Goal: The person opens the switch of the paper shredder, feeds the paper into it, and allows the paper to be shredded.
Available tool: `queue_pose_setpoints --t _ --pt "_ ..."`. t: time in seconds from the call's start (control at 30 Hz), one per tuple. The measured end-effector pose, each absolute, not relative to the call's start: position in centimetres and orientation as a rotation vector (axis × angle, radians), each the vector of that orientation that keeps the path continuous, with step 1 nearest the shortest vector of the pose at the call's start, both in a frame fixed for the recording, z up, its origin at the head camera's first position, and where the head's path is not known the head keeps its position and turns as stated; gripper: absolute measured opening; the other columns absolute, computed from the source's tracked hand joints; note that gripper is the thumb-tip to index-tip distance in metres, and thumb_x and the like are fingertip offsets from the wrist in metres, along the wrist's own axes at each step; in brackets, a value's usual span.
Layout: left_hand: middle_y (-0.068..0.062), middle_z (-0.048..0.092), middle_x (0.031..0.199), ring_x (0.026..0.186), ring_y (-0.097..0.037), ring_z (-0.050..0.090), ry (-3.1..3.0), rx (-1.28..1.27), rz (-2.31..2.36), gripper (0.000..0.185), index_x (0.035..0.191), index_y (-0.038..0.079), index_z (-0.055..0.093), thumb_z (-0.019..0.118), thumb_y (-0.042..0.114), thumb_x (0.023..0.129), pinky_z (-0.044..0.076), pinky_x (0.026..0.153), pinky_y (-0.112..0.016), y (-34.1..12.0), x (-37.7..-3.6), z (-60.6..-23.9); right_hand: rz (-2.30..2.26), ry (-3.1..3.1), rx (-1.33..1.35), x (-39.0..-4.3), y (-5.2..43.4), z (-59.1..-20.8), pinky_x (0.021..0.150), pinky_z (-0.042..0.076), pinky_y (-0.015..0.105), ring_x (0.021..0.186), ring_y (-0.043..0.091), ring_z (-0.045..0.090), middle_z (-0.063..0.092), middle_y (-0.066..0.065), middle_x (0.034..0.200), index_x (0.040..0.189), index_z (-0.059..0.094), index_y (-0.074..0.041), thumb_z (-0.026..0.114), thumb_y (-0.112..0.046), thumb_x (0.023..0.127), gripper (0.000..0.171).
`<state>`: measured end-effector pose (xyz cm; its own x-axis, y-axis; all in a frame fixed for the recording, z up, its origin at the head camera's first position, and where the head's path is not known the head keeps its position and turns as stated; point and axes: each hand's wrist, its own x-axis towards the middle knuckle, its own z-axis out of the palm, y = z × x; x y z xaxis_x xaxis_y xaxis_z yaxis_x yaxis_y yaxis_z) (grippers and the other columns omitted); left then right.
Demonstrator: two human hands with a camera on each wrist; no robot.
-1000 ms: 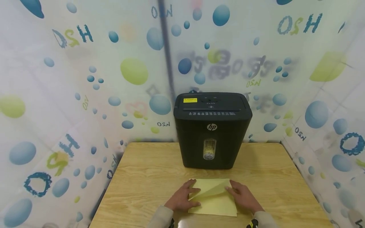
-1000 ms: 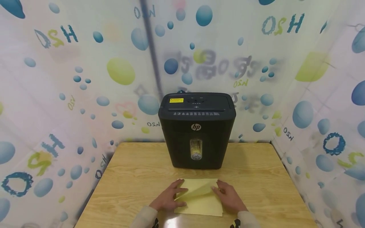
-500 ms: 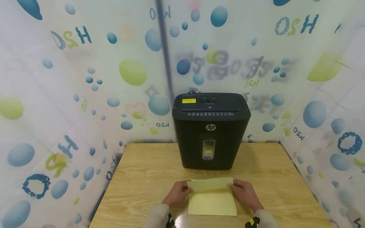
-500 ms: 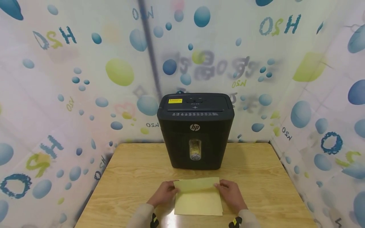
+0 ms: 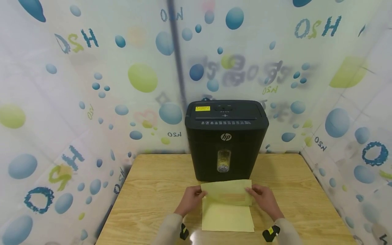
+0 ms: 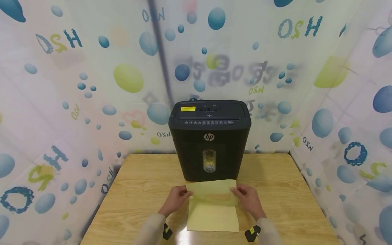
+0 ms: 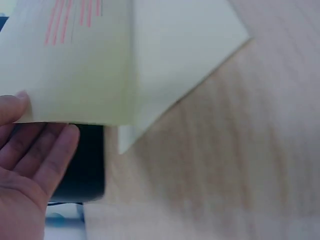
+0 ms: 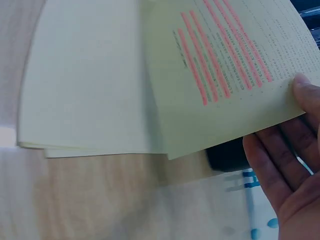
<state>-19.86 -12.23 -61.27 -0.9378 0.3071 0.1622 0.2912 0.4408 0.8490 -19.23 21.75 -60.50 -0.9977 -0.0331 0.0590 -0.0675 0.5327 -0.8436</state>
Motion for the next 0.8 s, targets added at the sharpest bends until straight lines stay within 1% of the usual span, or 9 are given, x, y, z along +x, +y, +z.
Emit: queue_pose_setpoints --t 0.03,0.07,0.13,0.27,0.4,0.47,0.57,0.73,0.8 --pt "-0.018 0.075 0.083 0.068 -0.005 0.059 2.671 0.559 1.553 0.035 0.073 0.003 0.063 0.066 0.023 0.101 0.053 0.068 -0.022 -12.2 -20.0 -61.0 1.500 -2.713 0.098 -19.3 21.8 -60.1 0.063 0.044 0.023 0.067 0.004 0.051 0.072 0.000 0.081 0.093 0.076 -0.016 0.069 -0.041 0.098 0.027" --pt "-0.016 0.075 0.083 0.068 -0.003 0.057 2.682 0.560 1.546 0.031 0.078 0.003 0.068 0.066 0.024 0.102 0.052 0.067 -0.022 -12.2 -20.1 -60.7 1.498 -2.708 0.104 -19.4 21.8 -59.8 0.061 0.042 0.023 0.065 0.003 0.049 0.069 0.001 0.077 0.091 0.076 -0.015 0.069 -0.041 0.097 0.027" --pt "-0.012 0.076 0.083 0.068 -0.004 0.058 2.698 0.560 1.539 0.027 0.085 0.005 0.073 0.066 0.024 0.102 0.052 0.067 -0.022 -12.1 -20.3 -60.1 1.502 -2.698 0.114 -19.7 21.9 -59.4 0.059 0.039 0.023 0.063 0.005 0.045 0.065 0.001 0.073 0.089 0.075 -0.016 0.070 -0.041 0.097 0.027" --pt "-0.007 0.076 0.082 0.075 -0.013 0.069 2.715 0.553 1.539 0.027 0.081 0.007 0.071 0.066 0.024 0.102 0.055 0.069 -0.023 -12.1 -20.6 -59.3 1.474 -2.704 0.116 -20.0 22.0 -58.6 0.060 0.037 0.024 0.063 0.007 0.044 0.060 -0.001 0.071 0.087 0.074 -0.016 0.069 -0.044 0.097 0.030" --pt "-0.008 0.076 0.079 0.076 -0.029 0.074 2.703 0.537 1.556 0.032 0.075 0.006 0.066 0.066 0.024 0.101 0.055 0.066 -0.024 -12.1 -20.7 -58.6 1.470 -2.713 0.095 -20.1 22.0 -57.7 0.064 0.043 0.025 0.070 0.008 0.051 0.067 0.001 0.080 0.091 0.077 -0.015 0.070 -0.046 0.096 0.031" --pt "-0.008 0.075 0.078 0.076 -0.032 0.074 2.706 0.539 1.558 0.031 0.076 0.007 0.067 0.066 0.025 0.102 0.055 0.064 -0.024 -12.1 -20.7 -58.4 1.458 -2.719 0.079 -20.2 22.0 -57.3 0.069 0.046 0.026 0.076 0.008 0.056 0.073 0.002 0.090 0.095 0.078 -0.016 0.070 -0.046 0.096 0.032" --pt "-0.008 0.075 0.078 0.076 -0.031 0.073 2.704 0.534 1.563 0.030 0.079 0.007 0.069 0.066 0.026 0.102 0.054 0.064 -0.024 -12.2 -20.9 -57.8 1.448 -2.722 0.086 -20.4 22.0 -56.8 0.071 0.048 0.027 0.079 0.010 0.058 0.074 0.002 0.093 0.096 0.079 -0.016 0.070 -0.046 0.096 0.031" --pt "-0.010 0.073 0.077 0.070 -0.020 0.070 2.733 0.543 1.571 0.030 0.081 0.009 0.071 0.066 0.030 0.102 0.053 0.064 -0.025 -12.2 -21.5 -56.6 1.482 -2.694 0.128 -20.8 22.2 -55.6 0.065 0.041 0.026 0.071 0.011 0.049 0.065 0.001 0.080 0.087 0.076 -0.014 0.071 -0.044 0.096 0.031" --pt "-0.010 0.072 0.075 0.068 -0.018 0.067 2.739 0.539 1.581 0.030 0.081 0.010 0.071 0.066 0.031 0.101 0.052 0.062 -0.025 -12.3 -21.7 -56.1 1.497 -2.685 0.136 -20.9 22.2 -55.2 0.065 0.043 0.025 0.070 0.009 0.049 0.064 -0.001 0.077 0.084 0.075 -0.014 0.071 -0.043 0.096 0.031"
